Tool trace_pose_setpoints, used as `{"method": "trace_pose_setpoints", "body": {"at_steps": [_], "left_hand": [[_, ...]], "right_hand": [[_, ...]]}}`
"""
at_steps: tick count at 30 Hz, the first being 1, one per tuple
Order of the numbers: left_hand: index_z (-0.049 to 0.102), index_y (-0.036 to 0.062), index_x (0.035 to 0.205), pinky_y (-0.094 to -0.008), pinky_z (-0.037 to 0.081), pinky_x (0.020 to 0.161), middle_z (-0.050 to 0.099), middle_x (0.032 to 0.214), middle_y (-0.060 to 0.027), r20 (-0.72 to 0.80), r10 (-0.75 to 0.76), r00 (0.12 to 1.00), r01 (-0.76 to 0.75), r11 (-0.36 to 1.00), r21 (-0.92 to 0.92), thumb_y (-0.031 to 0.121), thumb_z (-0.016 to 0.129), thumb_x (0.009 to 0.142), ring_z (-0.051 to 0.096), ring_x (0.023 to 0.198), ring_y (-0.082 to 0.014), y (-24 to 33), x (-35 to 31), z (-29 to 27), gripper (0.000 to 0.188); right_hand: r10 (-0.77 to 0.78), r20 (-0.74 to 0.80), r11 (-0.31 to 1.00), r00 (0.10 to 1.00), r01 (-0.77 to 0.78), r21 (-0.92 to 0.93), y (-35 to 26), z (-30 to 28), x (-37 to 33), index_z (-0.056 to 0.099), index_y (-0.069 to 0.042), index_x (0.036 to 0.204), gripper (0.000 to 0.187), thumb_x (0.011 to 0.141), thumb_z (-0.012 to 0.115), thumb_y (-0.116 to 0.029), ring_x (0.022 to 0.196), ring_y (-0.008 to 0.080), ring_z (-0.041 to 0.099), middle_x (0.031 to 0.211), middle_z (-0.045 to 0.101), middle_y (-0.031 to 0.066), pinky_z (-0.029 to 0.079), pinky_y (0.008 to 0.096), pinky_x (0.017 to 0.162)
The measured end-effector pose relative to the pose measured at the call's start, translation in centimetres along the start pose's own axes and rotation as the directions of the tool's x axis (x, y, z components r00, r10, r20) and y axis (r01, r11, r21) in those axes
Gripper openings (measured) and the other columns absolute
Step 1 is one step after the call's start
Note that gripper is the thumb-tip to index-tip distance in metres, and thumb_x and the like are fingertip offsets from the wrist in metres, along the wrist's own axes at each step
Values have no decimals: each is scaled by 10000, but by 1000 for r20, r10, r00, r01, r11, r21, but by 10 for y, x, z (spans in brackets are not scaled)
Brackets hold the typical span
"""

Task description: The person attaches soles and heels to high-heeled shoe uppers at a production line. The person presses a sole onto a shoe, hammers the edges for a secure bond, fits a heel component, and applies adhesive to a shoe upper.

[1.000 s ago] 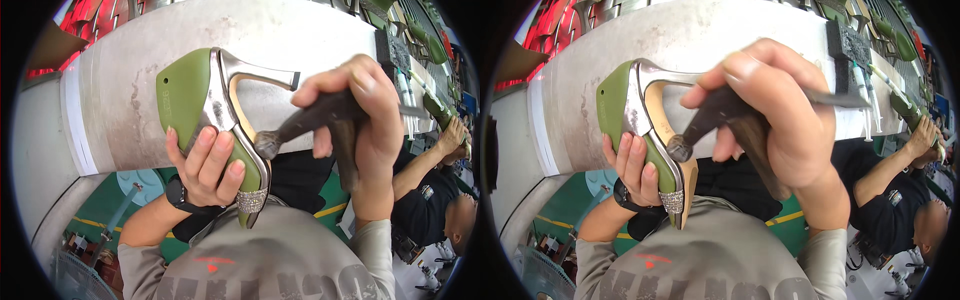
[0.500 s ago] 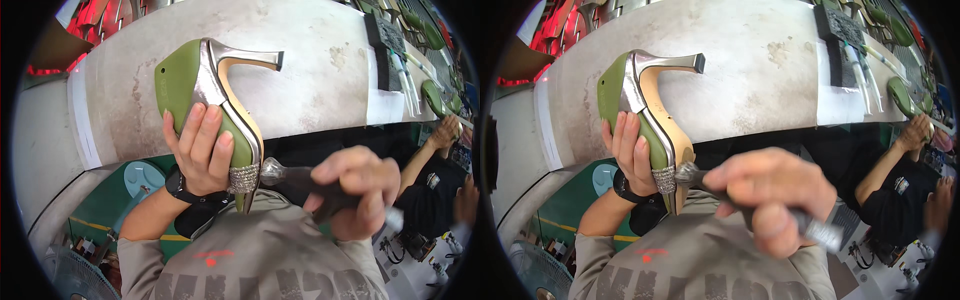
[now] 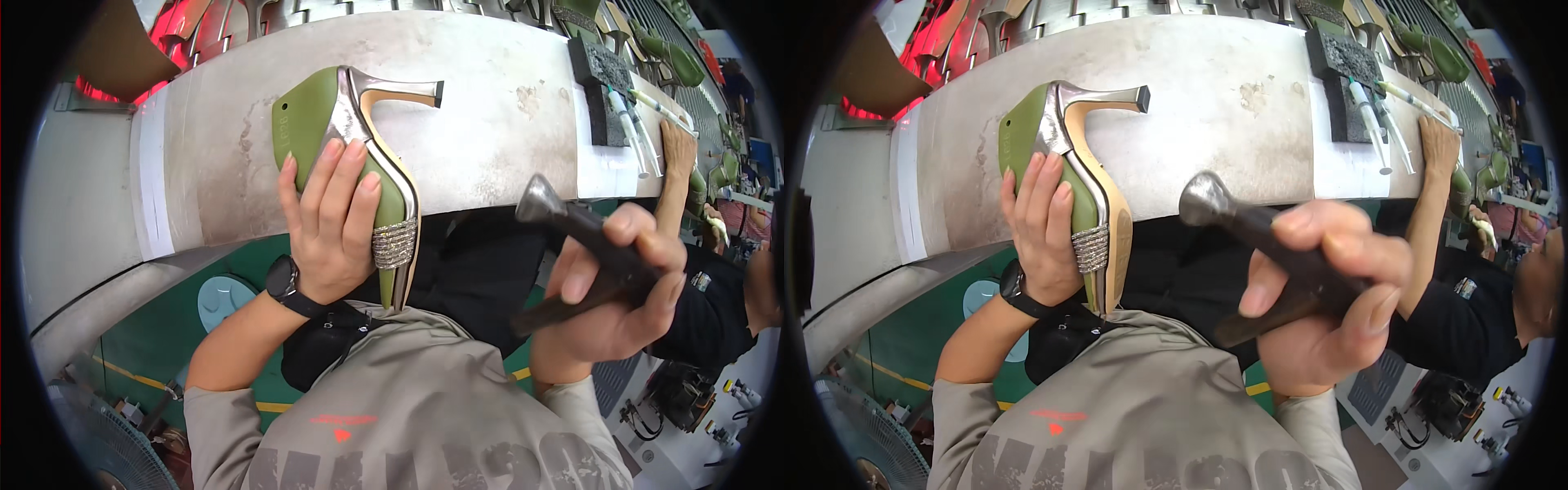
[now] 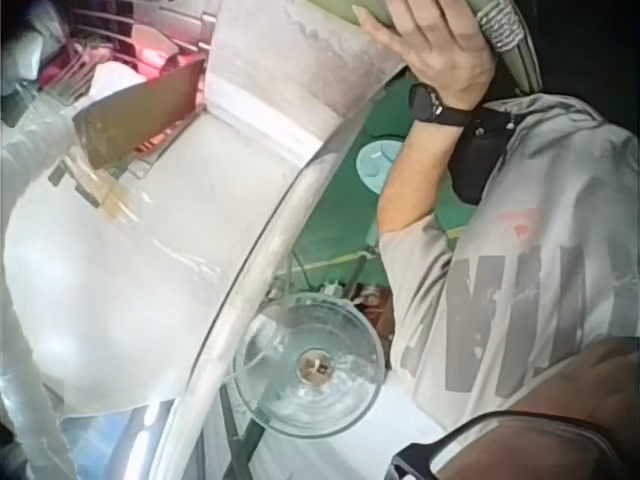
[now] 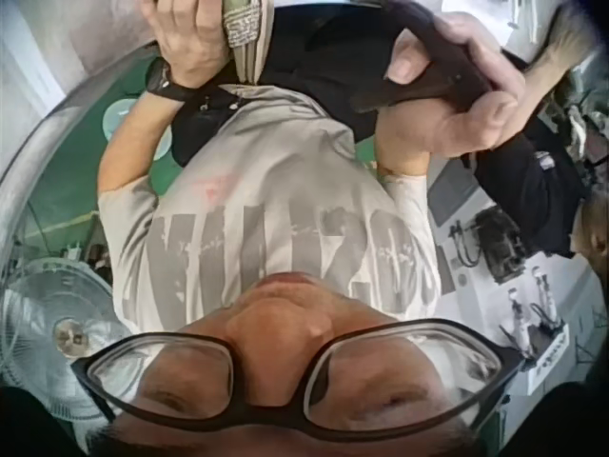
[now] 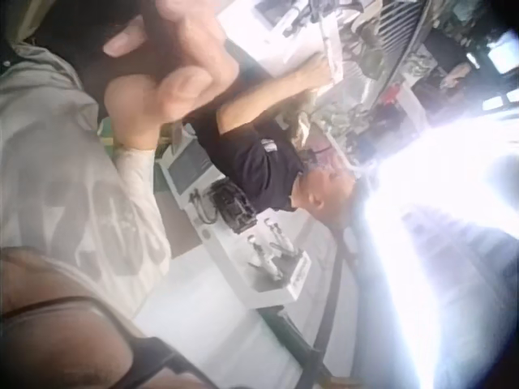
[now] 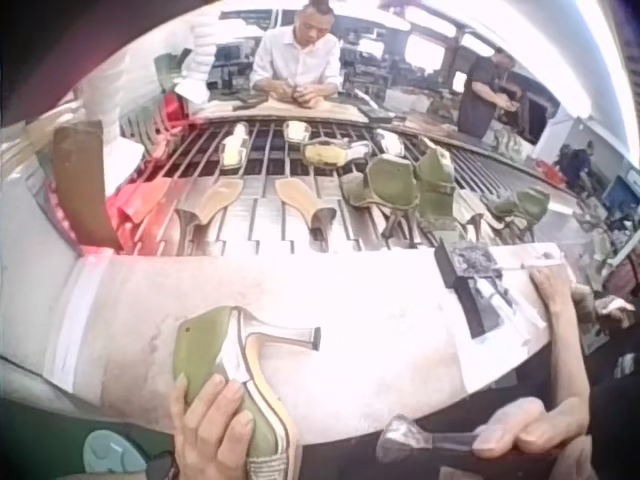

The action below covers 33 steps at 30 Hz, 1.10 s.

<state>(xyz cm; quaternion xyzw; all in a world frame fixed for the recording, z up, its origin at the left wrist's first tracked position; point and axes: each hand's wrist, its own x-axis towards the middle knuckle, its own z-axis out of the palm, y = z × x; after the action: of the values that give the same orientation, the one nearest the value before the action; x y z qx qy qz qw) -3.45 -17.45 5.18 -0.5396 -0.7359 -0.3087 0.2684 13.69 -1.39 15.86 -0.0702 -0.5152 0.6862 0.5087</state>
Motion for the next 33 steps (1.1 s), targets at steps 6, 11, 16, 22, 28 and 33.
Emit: {"method": "trace_pose_setpoints", "body": {"at_steps": [6,11,16,22,28,33], "left_hand": [[390,31,1530,-571,334,1175,487,1510,-259,103,77,992,-76,997,-11,230,757,909,491,1402,-419,-20,12,-10,748],[494,-28,1436,-468,444,1116,602,1406,-187,185,-215,959,275,865,-419,430,636,1027,602,1289,-313,-57,45,-52,631],[568,15,1383,-353,512,1037,673,1277,-100,617,-581,531,629,-219,-746,521,435,1105,651,1163,-175,-74,95,-46,593],[573,-33,1384,-319,494,1026,675,1270,-88,854,-259,451,781,-348,-518,372,523,1081,643,1137,-162,-70,72,-35,508],[447,-96,1487,-301,506,974,686,1180,-120,799,-230,555,786,-170,-594,301,638,1035,646,1084,-170,-60,85,-35,630],[437,-165,1461,-270,545,760,704,1011,-135,820,-295,490,869,91,-487,380,772,951,670,872,-133,-62,77,-25,818]], "right_hand": [[150,413,833,898,110,-542,28,-3,18,689,36,1045,172,873,689,30,691,241,731,989,749,188,580,326,625],[154,583,133,798,568,-812,56,-43,61,712,-17,1159,297,865,685,16,1104,341,691,1148,713,227,537,387,965],[301,-72,652,951,-261,-712,46,-92,41,644,6,1224,279,952,669,-53,1012,277,729,1162,723,213,565,350,835],[358,-279,875,891,-425,-232,16,-122,62,398,-35,1511,583,987,637,-129,1070,293,710,1301,642,247,567,383,865],[427,-154,808,891,-452,-376,15,-124,97,485,-4,1458,534,974,660,-149,974,220,697,1195,658,175,561,319,778],[381,15,753,924,-301,-586,17,-79,47,578,41,1349,498,899,731,-109,772,119,624,967,650,86,512,257,670]]}}
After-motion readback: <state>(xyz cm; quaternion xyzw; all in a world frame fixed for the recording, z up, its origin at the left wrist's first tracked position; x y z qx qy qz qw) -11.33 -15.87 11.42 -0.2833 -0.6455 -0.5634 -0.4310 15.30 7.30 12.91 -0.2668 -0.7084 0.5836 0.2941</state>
